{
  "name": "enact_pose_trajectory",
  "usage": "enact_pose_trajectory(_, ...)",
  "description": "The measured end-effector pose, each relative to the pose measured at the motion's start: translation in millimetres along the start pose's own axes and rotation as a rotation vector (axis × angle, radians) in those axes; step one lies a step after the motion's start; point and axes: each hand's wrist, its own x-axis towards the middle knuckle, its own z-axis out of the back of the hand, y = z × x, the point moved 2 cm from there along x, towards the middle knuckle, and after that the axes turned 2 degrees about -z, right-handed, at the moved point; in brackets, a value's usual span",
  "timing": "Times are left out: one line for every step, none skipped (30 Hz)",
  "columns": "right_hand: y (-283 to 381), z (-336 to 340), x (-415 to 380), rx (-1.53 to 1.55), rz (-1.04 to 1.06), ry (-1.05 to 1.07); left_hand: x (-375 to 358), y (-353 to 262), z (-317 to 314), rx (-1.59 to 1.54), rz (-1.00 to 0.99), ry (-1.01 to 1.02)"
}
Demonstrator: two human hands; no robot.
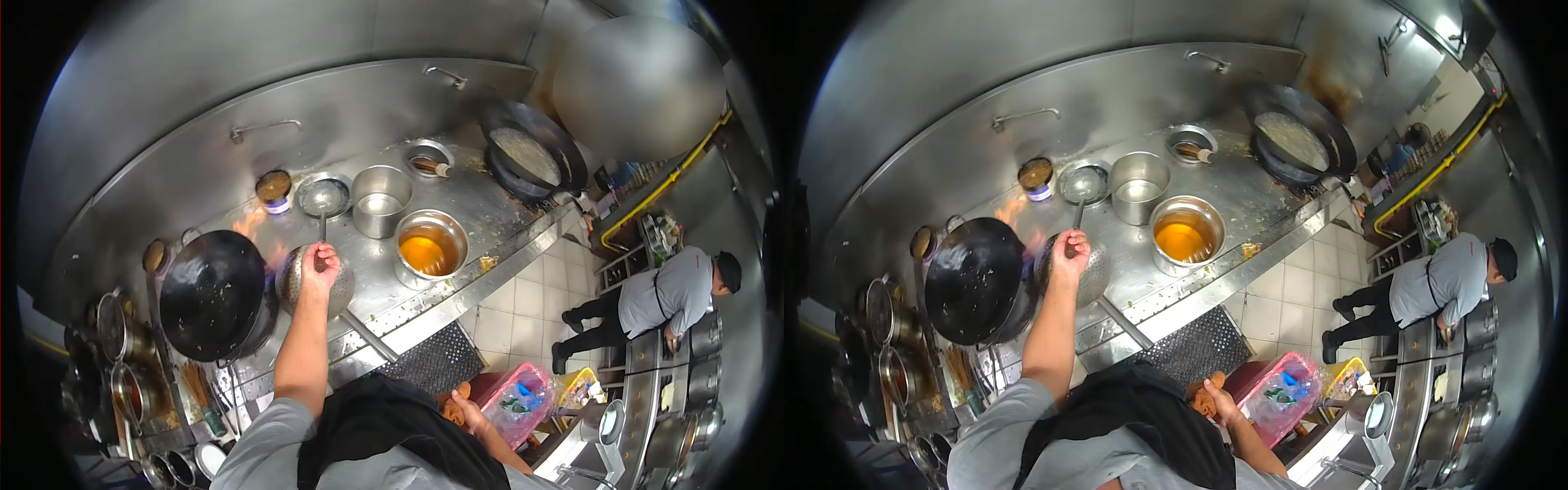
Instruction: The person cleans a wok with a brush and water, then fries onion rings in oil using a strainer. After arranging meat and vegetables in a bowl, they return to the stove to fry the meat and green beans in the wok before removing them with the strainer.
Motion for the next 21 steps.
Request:
enact_pose_trajectory(-4.6,-3.9,2.4,0.039,-0.024,0.033,-19.1,-5.4,-2.6,-0.005,-0.019,-0.001)
enact_pose_trajectory(-7.7,-4.4,9.8,0.022,-0.036,0.044,-41.0,-8.4,-8.4,-0.013,0.003,0.052)
enact_pose_trajectory(-7.7,-6.2,22.1,-0.088,-0.031,0.071,-63.2,-12.7,-15.3,-0.017,0.020,0.107)
enact_pose_trajectory(-8.3,-13.4,30.5,-0.198,-0.025,0.102,-85.8,-17.8,-20.2,0.006,0.016,0.100)
enact_pose_trajectory(-6.1,-34.0,30.5,-0.217,-0.038,0.122,-113.1,-21.4,-29.0,0.032,0.018,0.094)
enact_pose_trajectory(1.5,-64.0,28.2,-0.324,0.079,0.123,-138.6,-26.3,-34.7,0.034,0.027,0.121)
enact_pose_trajectory(4.6,-92.4,27.1,-0.429,0.195,0.127,-165.0,-31.4,-39.4,0.033,0.033,0.144)
enact_pose_trajectory(-0.5,-114.2,40.0,-0.490,0.320,0.197,-193.6,-35.5,-46.1,0.034,0.054,0.137)
enact_pose_trajectory(-8.4,-136.9,55.2,-0.546,0.444,0.271,-221.8,-40.6,-48.8,0.056,0.031,0.101)
enact_pose_trajectory(-13.2,-164.7,61.7,-0.654,0.483,0.314,-251.0,-47.0,-52.9,0.125,0.003,0.068)
enact_pose_trajectory(-20.2,-192.4,66.3,-0.756,0.526,0.354,-279.7,-51.7,-56.8,0.195,-0.018,0.033)
enact_pose_trajectory(-32.9,-216.2,79.7,-0.802,0.564,0.378,-307.7,-58.0,-59.8,0.203,-0.011,0.007)
enact_pose_trajectory(-47.3,-237.9,96.1,-0.845,0.603,0.398,-335.3,-64.2,-60.8,0.212,0.000,-0.018)
enact_pose_trajectory(-60.8,-258.4,107.7,-0.826,0.578,0.467,-360.6,-68.2,-58.4,0.252,-0.004,-0.055)
enact_pose_trajectory(-75.8,-274.4,121.0,-0.806,0.552,0.533,-385.2,-73.6,-55.2,0.346,-0.025,-0.107)
enact_pose_trajectory(-99.5,-279.3,157.5,-0.900,0.570,0.501,-409.0,-77.5,-50.3,0.365,-0.046,-0.168)
enact_pose_trajectory(-106.3,-288.8,149.9,-0.898,0.565,0.510,-431.4,-81.0,-44.9,0.384,-0.068,-0.229)
enact_pose_trajectory(-108.2,-298.1,139.4,-1.195,0.673,0.367,-450.8,-84.6,-39.3,0.434,-0.061,-0.287)
enact_pose_trajectory(-110.1,-307.9,131.3,-1.486,0.778,0.210,-469.2,-88.2,-34.1,0.482,-0.056,-0.345)
enact_pose_trajectory(-114.7,-310.6,138.3,-1.511,0.694,0.193,-487.6,-92.2,-28.6,0.529,-0.070,-0.417)
enact_pose_trajectory(-118.5,-311.7,139.1,-1.513,0.694,0.204,-506.1,-100.6,-16.3,0.478,-0.057,-0.437)
